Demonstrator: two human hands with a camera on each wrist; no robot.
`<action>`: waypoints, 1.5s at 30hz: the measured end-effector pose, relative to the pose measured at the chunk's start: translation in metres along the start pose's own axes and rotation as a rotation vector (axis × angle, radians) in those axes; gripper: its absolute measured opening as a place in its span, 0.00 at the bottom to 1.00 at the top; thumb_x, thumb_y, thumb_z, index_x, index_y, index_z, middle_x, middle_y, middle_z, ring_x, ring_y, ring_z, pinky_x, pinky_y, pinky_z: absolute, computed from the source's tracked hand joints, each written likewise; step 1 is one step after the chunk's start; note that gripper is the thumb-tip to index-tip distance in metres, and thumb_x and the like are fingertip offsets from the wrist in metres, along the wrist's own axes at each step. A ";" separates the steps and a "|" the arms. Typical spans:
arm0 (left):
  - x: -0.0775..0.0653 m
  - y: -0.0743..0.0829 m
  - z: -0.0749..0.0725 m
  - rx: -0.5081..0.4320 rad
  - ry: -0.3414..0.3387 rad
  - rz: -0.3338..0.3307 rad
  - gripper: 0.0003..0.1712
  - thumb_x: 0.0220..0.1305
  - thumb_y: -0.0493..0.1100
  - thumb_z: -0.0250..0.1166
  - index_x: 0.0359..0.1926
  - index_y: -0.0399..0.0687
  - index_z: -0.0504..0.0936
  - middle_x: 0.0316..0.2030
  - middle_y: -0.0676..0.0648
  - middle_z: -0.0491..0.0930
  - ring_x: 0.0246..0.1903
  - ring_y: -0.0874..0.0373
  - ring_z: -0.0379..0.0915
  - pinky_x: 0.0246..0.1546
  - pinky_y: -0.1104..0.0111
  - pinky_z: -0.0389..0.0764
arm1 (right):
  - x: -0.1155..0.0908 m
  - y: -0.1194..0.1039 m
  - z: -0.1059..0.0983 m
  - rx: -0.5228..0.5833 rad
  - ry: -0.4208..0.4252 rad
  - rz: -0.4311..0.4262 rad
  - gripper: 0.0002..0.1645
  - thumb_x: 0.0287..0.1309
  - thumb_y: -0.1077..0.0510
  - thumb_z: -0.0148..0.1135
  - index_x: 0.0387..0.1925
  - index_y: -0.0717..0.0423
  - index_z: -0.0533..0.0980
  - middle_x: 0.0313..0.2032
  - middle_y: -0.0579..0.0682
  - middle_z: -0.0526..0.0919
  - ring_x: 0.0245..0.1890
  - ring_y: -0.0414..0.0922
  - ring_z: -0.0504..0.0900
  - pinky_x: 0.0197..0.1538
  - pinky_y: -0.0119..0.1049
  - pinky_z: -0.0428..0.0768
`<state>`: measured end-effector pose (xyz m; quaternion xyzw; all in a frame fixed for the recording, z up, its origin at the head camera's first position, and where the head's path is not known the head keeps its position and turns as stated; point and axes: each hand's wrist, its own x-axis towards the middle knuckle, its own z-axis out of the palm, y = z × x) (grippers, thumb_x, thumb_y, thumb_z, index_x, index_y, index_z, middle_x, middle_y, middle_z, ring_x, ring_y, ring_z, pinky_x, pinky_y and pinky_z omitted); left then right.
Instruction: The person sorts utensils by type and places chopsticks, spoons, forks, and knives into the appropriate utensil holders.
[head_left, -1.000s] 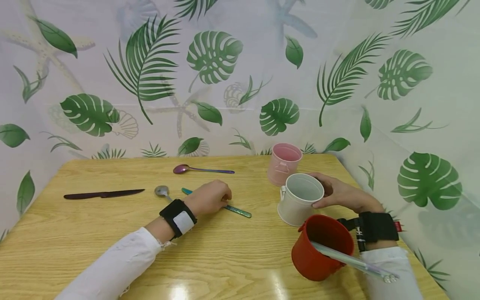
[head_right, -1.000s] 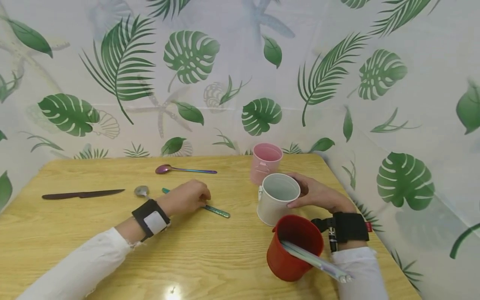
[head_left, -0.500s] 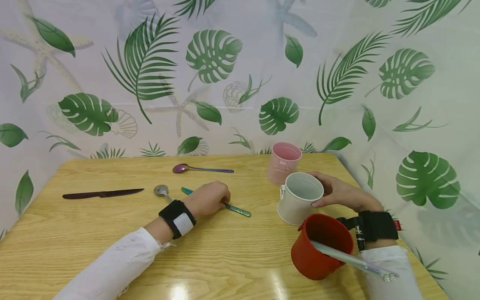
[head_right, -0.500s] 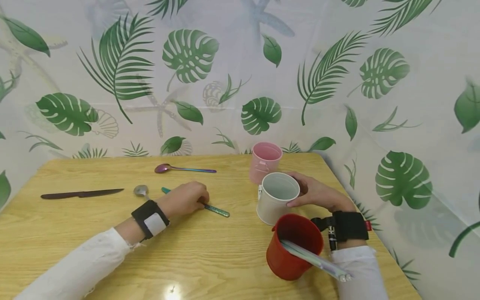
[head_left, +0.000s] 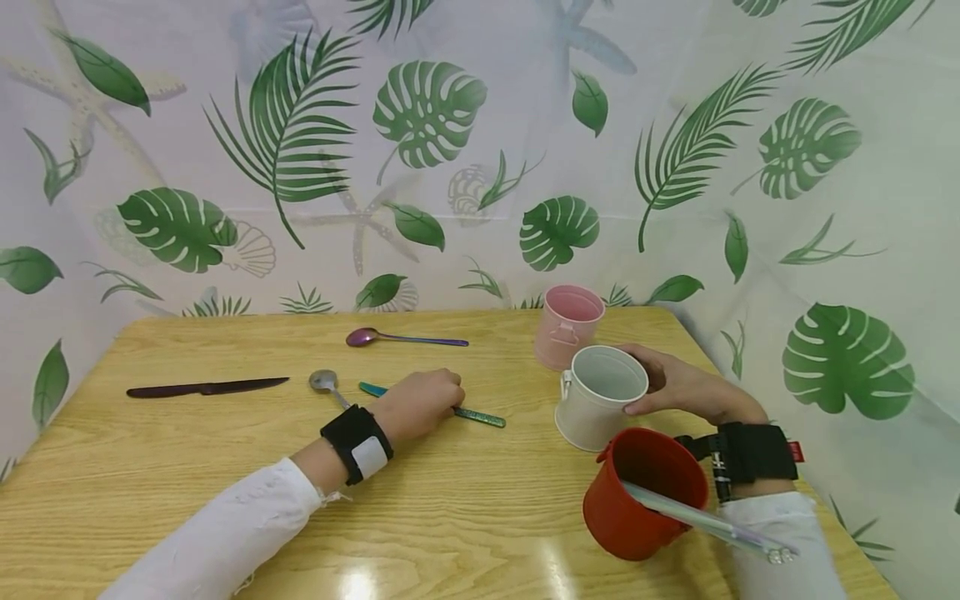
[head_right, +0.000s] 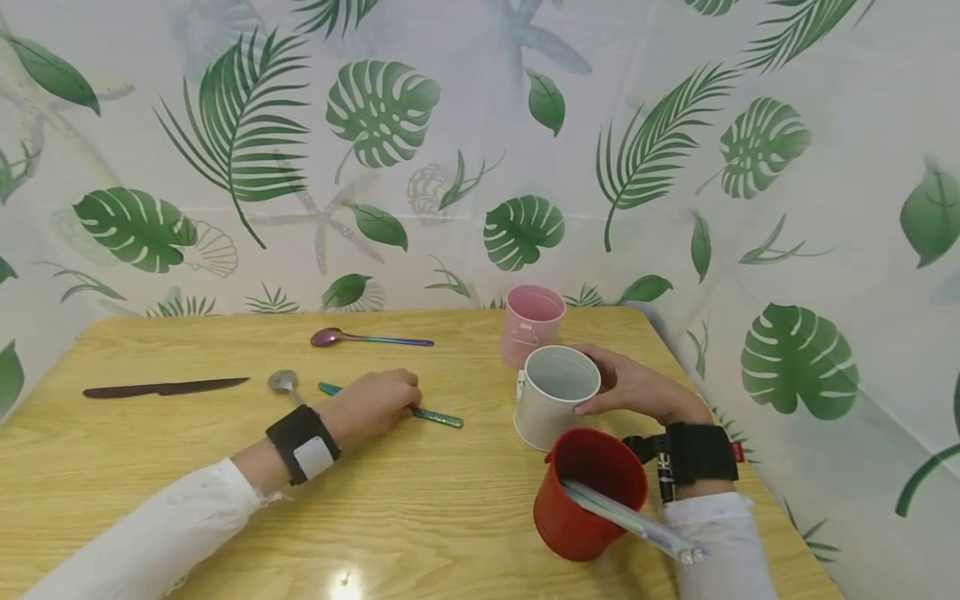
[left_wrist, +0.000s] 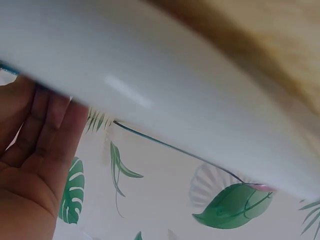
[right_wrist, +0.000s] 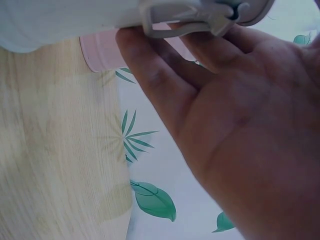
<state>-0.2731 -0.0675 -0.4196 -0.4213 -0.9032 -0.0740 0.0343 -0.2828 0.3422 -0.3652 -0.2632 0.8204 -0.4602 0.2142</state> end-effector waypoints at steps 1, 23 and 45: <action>0.000 0.000 0.001 0.017 0.003 0.010 0.06 0.69 0.33 0.67 0.36 0.46 0.87 0.33 0.50 0.79 0.36 0.58 0.77 0.36 0.66 0.82 | 0.000 0.000 0.000 0.000 0.000 0.000 0.51 0.57 0.63 0.74 0.76 0.59 0.56 0.68 0.64 0.70 0.67 0.65 0.67 0.65 0.65 0.72; 0.003 0.010 0.006 0.206 0.031 0.108 0.08 0.72 0.32 0.63 0.36 0.44 0.85 0.33 0.47 0.80 0.36 0.54 0.78 0.35 0.66 0.82 | 0.000 0.001 0.000 -0.006 -0.001 -0.002 0.51 0.57 0.63 0.74 0.76 0.58 0.56 0.68 0.64 0.69 0.67 0.65 0.67 0.66 0.65 0.71; 0.008 0.005 0.008 0.119 0.079 0.067 0.06 0.65 0.31 0.68 0.34 0.46 0.85 0.31 0.49 0.79 0.34 0.56 0.77 0.33 0.67 0.81 | -0.001 -0.003 0.002 -0.018 -0.001 0.006 0.49 0.59 0.63 0.73 0.76 0.59 0.57 0.69 0.64 0.70 0.67 0.64 0.68 0.66 0.55 0.74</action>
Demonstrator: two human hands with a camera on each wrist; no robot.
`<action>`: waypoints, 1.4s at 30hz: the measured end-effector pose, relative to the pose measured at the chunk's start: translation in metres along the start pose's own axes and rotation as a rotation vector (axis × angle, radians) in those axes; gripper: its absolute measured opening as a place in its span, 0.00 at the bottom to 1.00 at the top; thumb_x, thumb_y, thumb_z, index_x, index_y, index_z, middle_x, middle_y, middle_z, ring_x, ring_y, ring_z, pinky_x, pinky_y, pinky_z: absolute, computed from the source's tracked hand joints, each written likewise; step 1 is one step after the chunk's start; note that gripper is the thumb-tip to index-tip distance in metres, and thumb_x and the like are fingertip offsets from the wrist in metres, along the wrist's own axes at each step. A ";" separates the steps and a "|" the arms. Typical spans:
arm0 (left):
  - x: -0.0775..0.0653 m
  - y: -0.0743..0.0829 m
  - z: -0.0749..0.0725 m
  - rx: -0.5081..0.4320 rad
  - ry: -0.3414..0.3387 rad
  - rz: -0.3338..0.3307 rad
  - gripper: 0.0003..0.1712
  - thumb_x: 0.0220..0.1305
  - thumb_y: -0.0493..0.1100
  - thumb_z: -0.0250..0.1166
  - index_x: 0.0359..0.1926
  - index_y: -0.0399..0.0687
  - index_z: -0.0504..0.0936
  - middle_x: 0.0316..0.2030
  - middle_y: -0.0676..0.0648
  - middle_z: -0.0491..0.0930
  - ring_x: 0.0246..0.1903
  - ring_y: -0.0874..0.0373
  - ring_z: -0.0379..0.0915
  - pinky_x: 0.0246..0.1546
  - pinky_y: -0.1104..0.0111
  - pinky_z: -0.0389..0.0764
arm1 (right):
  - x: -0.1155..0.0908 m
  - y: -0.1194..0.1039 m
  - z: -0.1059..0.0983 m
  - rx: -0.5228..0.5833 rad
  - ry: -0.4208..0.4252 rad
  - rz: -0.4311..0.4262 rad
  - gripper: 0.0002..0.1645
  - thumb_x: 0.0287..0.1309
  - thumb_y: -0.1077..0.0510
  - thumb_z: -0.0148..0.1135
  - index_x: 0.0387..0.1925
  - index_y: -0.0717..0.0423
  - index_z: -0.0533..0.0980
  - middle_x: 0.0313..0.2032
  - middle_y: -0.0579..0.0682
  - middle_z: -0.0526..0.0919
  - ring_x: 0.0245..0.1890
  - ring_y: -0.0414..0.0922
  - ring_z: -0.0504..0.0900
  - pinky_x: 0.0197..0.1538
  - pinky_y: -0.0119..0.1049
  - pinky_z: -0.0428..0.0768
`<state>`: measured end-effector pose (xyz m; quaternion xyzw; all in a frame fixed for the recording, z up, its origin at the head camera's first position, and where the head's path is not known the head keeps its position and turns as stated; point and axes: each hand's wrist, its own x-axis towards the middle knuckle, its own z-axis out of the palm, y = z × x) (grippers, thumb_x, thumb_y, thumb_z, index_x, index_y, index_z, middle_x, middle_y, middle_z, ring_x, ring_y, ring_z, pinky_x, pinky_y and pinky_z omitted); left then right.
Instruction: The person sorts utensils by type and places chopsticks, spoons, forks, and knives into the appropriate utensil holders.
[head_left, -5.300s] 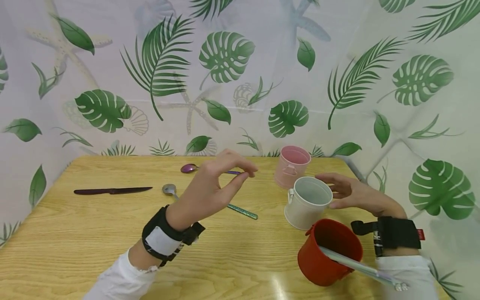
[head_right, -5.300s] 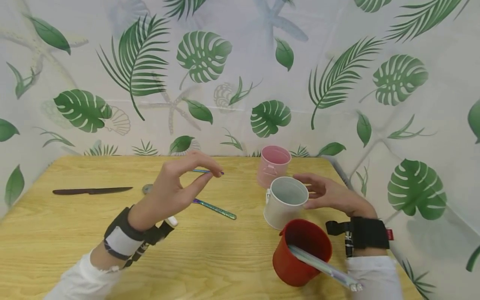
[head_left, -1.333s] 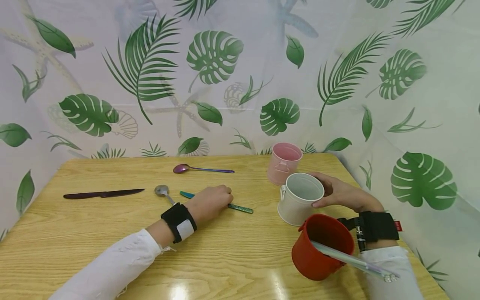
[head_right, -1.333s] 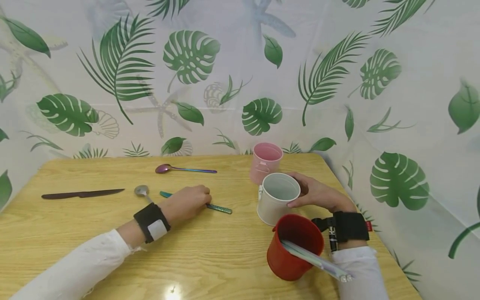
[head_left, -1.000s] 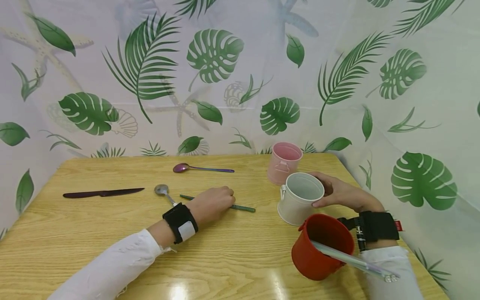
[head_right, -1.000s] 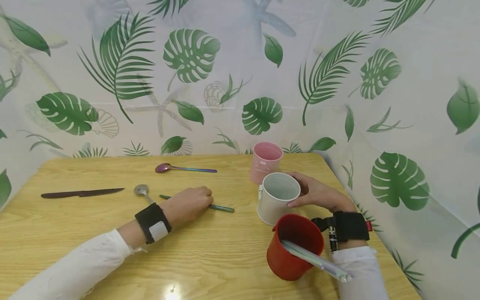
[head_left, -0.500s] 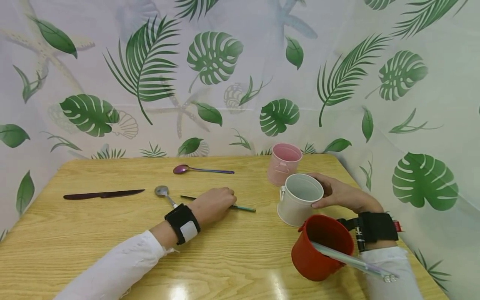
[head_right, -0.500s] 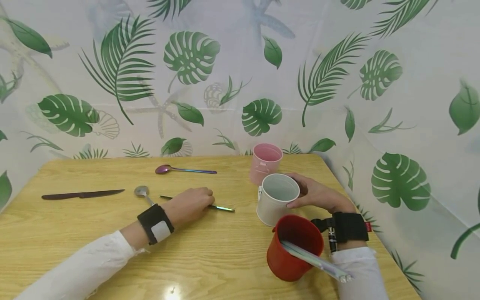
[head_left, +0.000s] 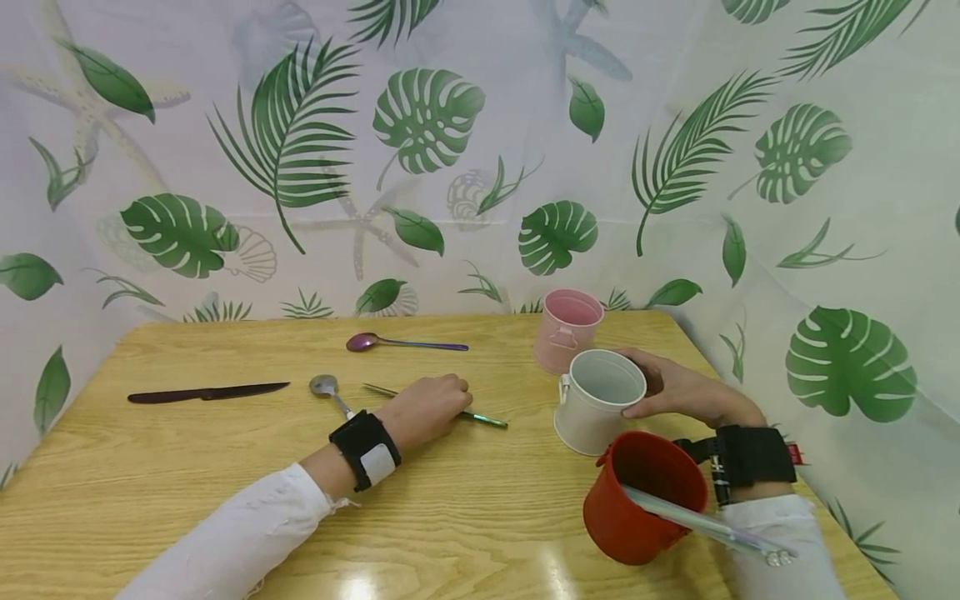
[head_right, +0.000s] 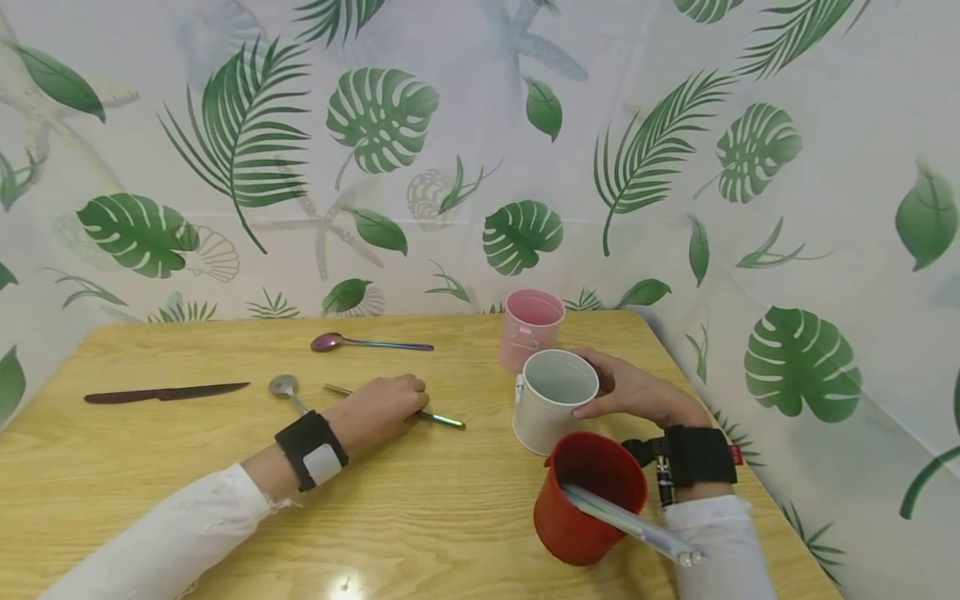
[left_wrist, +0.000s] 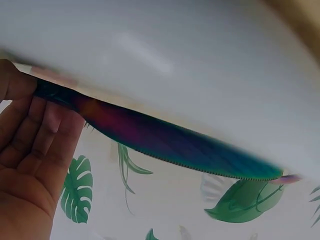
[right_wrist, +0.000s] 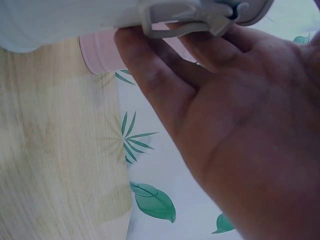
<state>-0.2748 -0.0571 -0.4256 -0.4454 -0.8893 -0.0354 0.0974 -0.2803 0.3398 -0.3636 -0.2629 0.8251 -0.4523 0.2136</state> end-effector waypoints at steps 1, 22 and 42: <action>0.000 0.000 -0.001 0.003 0.001 0.002 0.06 0.65 0.31 0.68 0.34 0.46 0.85 0.32 0.49 0.79 0.35 0.56 0.77 0.33 0.67 0.81 | 0.000 0.000 0.000 0.001 0.000 0.001 0.49 0.59 0.63 0.73 0.76 0.59 0.57 0.69 0.64 0.70 0.67 0.65 0.68 0.66 0.57 0.74; 0.031 0.012 -0.061 -0.199 0.295 0.030 0.05 0.64 0.29 0.67 0.38 0.42 0.83 0.35 0.48 0.79 0.34 0.59 0.76 0.37 0.70 0.80 | -0.003 0.005 -0.002 0.008 0.004 0.023 0.51 0.58 0.62 0.75 0.76 0.56 0.57 0.69 0.63 0.69 0.67 0.64 0.69 0.66 0.60 0.73; 0.053 0.027 -0.096 -0.608 0.557 0.090 0.07 0.64 0.26 0.67 0.41 0.35 0.85 0.38 0.45 0.83 0.38 0.58 0.81 0.42 0.76 0.82 | -0.002 0.005 -0.003 0.011 -0.010 -0.003 0.51 0.58 0.61 0.74 0.76 0.59 0.56 0.69 0.65 0.69 0.68 0.67 0.68 0.65 0.63 0.73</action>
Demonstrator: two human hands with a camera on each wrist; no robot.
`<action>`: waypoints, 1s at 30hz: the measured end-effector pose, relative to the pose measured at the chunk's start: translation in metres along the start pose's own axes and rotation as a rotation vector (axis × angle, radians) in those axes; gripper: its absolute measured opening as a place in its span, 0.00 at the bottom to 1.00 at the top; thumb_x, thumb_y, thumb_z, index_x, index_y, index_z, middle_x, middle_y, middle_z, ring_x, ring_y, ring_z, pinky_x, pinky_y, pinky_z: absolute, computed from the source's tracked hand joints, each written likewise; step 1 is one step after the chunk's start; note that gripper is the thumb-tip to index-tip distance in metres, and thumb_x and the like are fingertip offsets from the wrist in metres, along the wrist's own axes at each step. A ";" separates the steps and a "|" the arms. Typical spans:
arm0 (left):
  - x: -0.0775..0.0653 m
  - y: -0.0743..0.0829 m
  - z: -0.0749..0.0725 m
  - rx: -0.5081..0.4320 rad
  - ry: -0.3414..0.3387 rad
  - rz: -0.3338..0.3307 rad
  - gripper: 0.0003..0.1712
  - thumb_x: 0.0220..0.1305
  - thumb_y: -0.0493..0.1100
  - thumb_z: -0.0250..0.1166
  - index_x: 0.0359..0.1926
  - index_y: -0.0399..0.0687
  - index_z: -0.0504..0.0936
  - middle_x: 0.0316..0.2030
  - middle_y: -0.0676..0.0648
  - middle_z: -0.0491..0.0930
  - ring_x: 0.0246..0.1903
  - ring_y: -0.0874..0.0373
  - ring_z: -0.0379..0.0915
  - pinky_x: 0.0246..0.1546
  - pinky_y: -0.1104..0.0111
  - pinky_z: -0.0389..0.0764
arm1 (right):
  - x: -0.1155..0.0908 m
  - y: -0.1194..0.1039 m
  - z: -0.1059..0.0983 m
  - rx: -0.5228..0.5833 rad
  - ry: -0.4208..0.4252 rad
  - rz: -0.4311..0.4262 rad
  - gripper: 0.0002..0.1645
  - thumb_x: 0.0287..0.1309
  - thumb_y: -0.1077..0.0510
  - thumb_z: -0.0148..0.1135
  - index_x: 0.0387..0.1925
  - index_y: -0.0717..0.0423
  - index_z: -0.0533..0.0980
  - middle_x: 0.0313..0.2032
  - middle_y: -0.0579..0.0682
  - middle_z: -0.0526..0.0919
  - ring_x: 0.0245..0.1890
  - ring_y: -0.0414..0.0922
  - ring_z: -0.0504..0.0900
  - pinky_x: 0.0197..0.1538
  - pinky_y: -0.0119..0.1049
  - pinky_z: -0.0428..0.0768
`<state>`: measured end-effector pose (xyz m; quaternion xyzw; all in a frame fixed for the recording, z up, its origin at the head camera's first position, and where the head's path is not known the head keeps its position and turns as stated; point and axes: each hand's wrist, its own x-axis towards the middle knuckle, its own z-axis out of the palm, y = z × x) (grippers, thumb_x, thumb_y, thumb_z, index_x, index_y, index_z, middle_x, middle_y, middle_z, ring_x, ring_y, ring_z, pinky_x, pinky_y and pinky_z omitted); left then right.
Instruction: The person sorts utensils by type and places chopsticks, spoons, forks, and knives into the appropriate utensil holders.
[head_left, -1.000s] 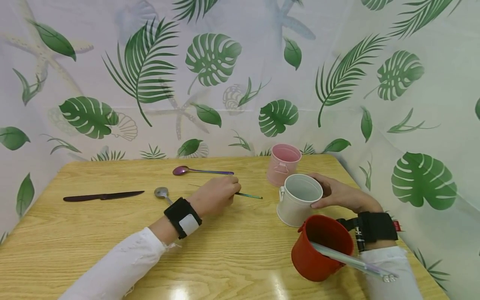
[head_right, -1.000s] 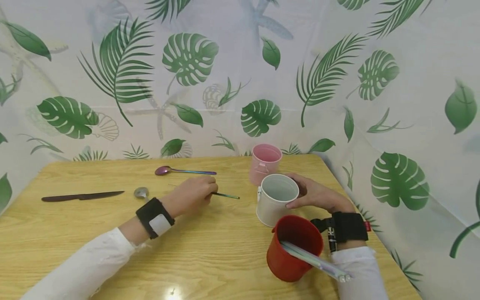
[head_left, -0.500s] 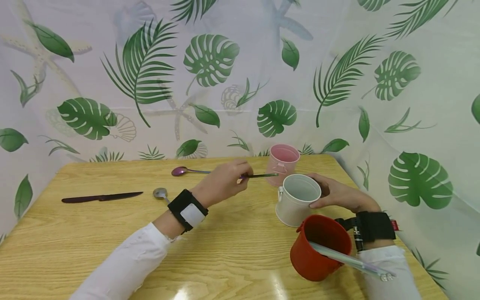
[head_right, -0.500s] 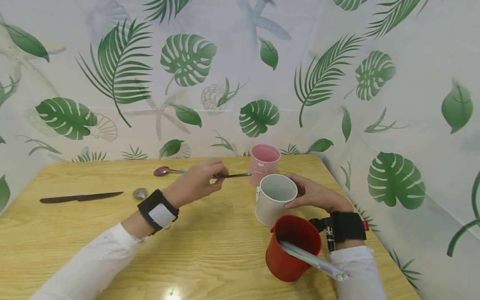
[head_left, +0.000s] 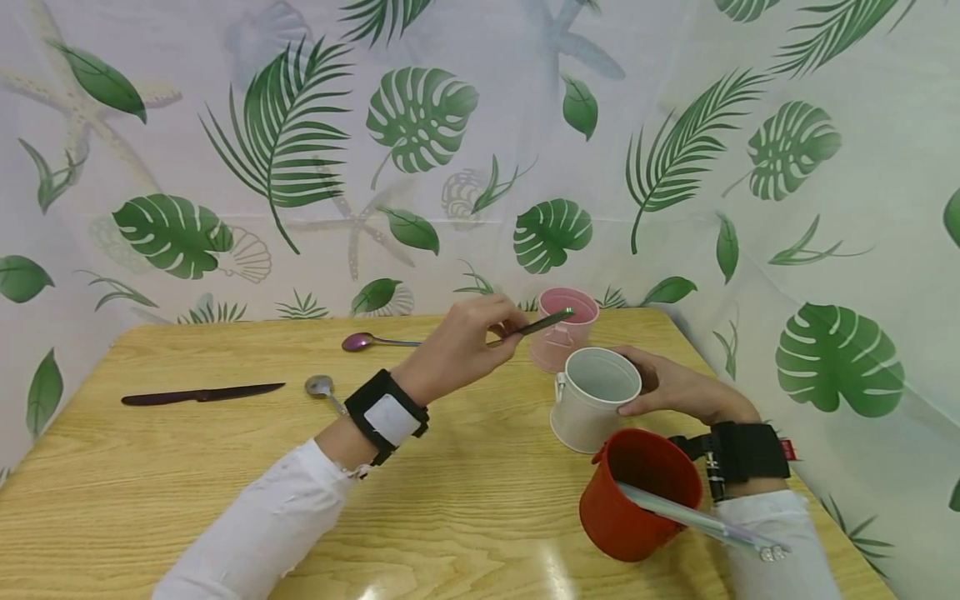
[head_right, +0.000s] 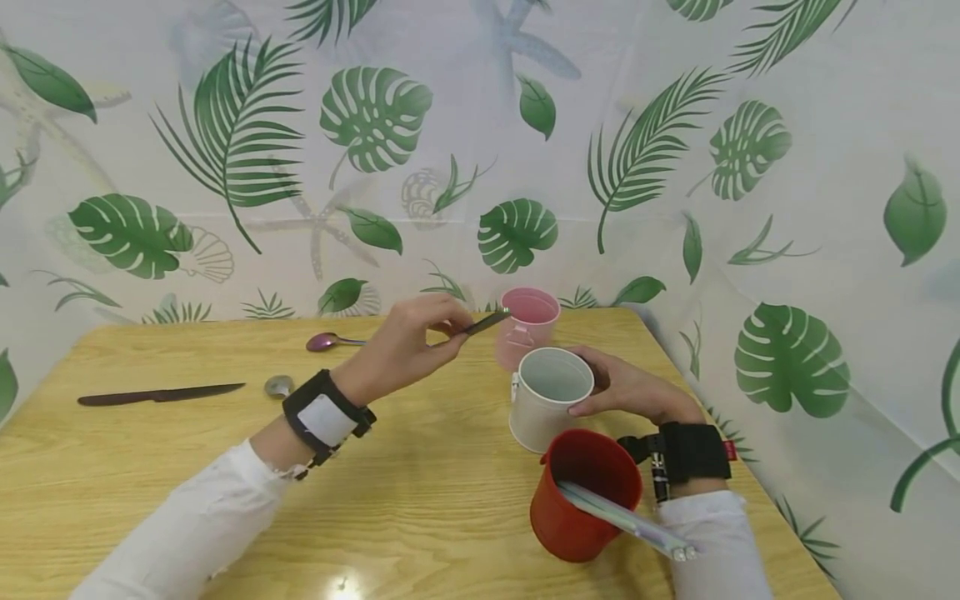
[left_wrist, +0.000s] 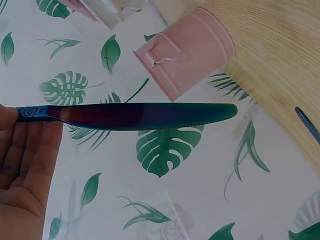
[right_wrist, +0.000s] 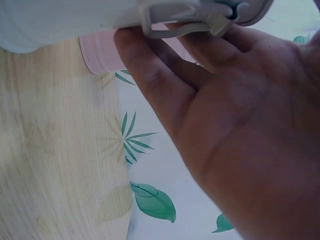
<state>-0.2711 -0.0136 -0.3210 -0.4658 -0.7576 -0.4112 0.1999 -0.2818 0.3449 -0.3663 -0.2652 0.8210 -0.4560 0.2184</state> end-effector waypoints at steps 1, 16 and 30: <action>0.002 0.002 0.000 -0.016 0.011 0.009 0.07 0.64 0.25 0.67 0.41 0.35 0.85 0.38 0.44 0.83 0.38 0.57 0.81 0.42 0.76 0.82 | 0.000 0.000 0.000 0.000 0.001 -0.001 0.51 0.58 0.61 0.74 0.76 0.59 0.56 0.69 0.65 0.69 0.67 0.67 0.69 0.65 0.63 0.73; 0.027 0.029 0.011 -0.203 0.179 0.096 0.10 0.62 0.25 0.68 0.44 0.33 0.85 0.42 0.42 0.85 0.45 0.56 0.82 0.46 0.70 0.85 | 0.001 0.000 -0.001 0.004 -0.007 0.007 0.50 0.59 0.62 0.74 0.76 0.58 0.56 0.69 0.64 0.69 0.67 0.66 0.68 0.65 0.56 0.75; 0.032 0.050 0.033 -0.336 0.232 0.188 0.10 0.61 0.22 0.66 0.44 0.31 0.83 0.44 0.38 0.83 0.44 0.54 0.83 0.47 0.68 0.85 | 0.001 -0.001 0.000 0.007 -0.016 0.010 0.51 0.61 0.62 0.72 0.77 0.60 0.54 0.69 0.66 0.68 0.66 0.65 0.69 0.63 0.44 0.77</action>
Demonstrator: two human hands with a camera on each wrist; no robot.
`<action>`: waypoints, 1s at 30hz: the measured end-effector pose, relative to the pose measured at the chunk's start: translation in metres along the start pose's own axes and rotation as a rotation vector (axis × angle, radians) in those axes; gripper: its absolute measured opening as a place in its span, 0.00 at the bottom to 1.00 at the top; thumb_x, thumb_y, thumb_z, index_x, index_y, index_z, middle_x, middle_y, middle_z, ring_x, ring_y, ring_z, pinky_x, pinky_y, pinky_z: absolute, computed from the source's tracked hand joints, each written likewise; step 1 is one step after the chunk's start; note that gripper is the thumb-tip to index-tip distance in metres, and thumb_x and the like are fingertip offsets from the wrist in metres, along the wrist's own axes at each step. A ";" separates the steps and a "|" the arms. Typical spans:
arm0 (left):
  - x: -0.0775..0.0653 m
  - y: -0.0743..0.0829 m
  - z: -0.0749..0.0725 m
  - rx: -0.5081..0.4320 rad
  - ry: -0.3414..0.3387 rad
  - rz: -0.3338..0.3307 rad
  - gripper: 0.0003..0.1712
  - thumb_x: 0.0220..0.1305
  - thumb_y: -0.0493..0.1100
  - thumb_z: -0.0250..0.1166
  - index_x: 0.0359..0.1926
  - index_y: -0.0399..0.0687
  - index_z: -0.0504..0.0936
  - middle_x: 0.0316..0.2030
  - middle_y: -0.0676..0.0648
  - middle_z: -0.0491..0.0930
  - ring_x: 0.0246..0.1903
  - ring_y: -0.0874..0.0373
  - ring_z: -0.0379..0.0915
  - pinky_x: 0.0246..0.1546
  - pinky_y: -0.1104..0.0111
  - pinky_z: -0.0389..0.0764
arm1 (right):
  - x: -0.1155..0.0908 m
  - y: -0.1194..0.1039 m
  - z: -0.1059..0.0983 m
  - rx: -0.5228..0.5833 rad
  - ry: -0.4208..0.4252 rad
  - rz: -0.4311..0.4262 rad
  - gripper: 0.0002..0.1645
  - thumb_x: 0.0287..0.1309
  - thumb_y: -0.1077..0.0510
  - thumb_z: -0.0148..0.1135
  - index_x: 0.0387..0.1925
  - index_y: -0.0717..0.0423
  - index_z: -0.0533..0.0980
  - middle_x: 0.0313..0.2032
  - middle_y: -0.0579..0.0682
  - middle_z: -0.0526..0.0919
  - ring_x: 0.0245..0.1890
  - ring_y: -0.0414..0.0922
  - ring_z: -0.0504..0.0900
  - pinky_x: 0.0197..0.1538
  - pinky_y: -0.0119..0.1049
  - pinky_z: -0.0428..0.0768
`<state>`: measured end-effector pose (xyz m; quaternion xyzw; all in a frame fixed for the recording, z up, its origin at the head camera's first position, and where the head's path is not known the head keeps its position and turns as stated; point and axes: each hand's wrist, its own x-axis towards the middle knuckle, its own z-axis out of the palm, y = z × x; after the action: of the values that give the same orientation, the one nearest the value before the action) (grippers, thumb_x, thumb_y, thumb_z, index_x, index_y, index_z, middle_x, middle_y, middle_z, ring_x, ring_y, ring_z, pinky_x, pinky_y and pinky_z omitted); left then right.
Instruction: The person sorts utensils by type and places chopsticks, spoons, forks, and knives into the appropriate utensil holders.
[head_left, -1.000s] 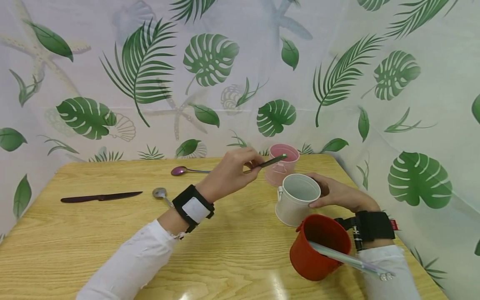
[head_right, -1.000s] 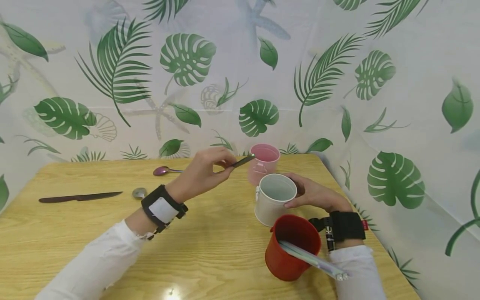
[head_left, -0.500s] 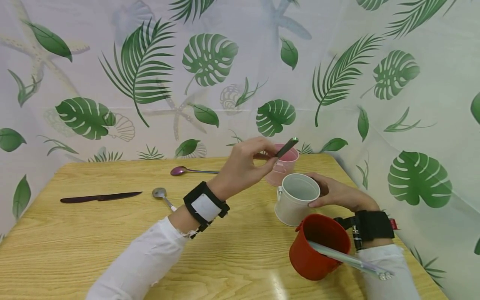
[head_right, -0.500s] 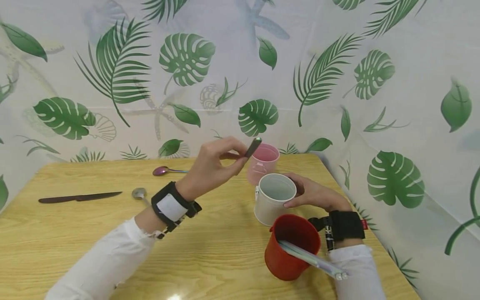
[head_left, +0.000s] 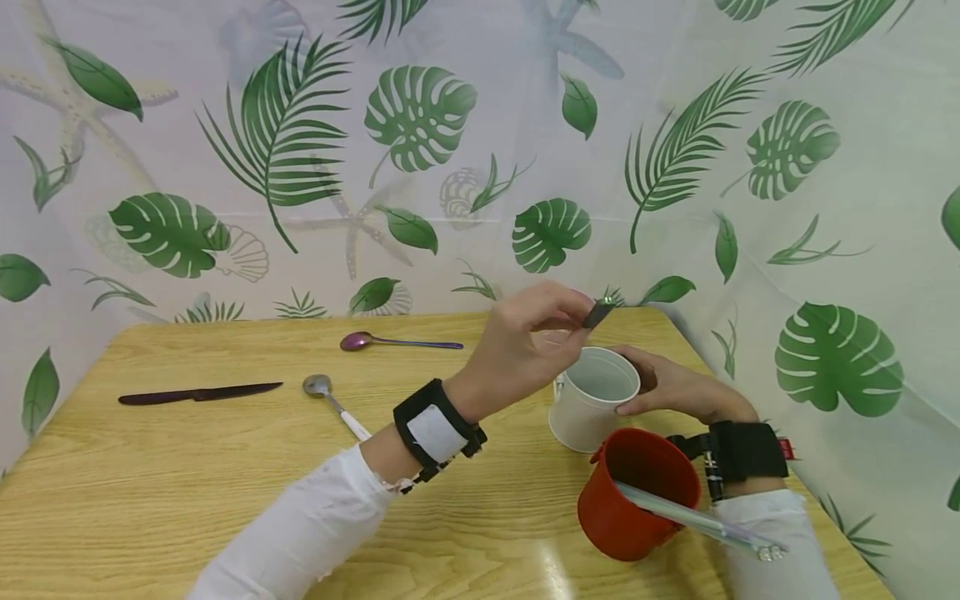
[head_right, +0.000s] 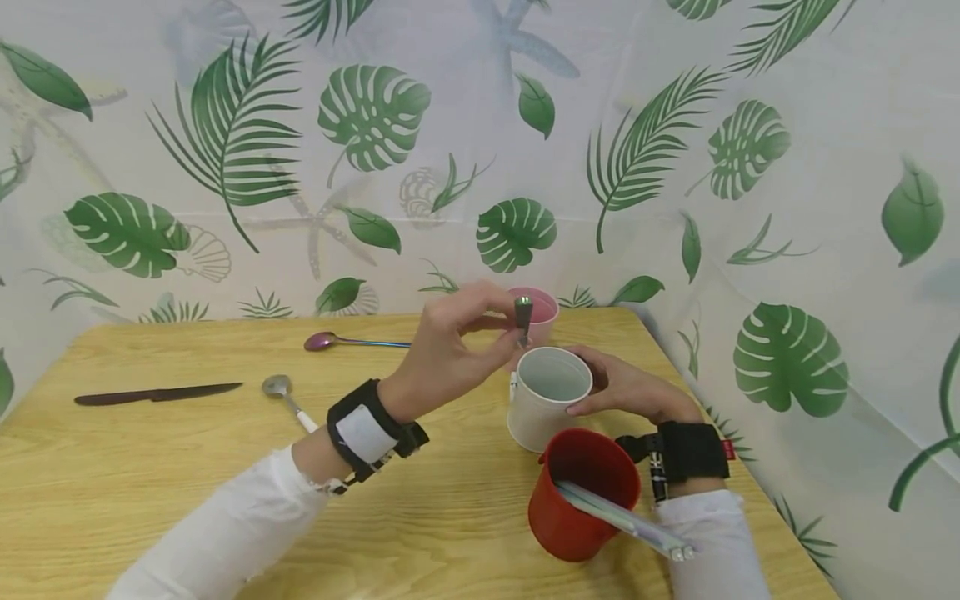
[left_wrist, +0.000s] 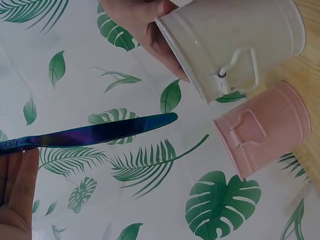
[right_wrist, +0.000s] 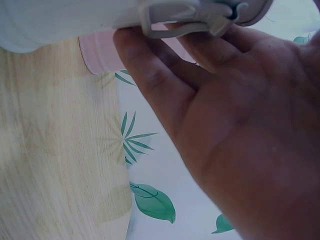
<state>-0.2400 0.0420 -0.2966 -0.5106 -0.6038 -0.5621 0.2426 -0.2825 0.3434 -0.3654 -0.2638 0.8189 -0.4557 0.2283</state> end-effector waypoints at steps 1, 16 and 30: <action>-0.001 0.000 0.002 -0.003 -0.002 0.000 0.10 0.61 0.22 0.66 0.43 0.31 0.83 0.43 0.38 0.82 0.44 0.53 0.82 0.47 0.68 0.85 | 0.000 0.000 0.000 0.003 -0.001 0.004 0.51 0.61 0.62 0.72 0.77 0.59 0.54 0.68 0.66 0.68 0.66 0.65 0.70 0.62 0.42 0.77; -0.026 -0.022 0.023 0.035 -0.141 -0.116 0.10 0.61 0.23 0.69 0.43 0.33 0.83 0.39 0.42 0.84 0.41 0.58 0.82 0.47 0.75 0.83 | 0.000 -0.002 0.000 -0.006 0.002 0.023 0.49 0.61 0.61 0.73 0.76 0.57 0.56 0.64 0.64 0.71 0.62 0.62 0.73 0.59 0.42 0.79; -0.042 -0.048 0.033 0.216 -0.334 -0.112 0.10 0.61 0.26 0.71 0.42 0.37 0.84 0.39 0.46 0.86 0.40 0.59 0.81 0.48 0.80 0.78 | -0.001 -0.002 0.001 0.009 -0.003 0.001 0.49 0.61 0.63 0.72 0.76 0.61 0.54 0.66 0.65 0.69 0.62 0.60 0.73 0.60 0.35 0.79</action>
<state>-0.2579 0.0654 -0.3621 -0.5335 -0.7198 -0.4141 0.1607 -0.2808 0.3425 -0.3640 -0.2631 0.8166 -0.4590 0.2307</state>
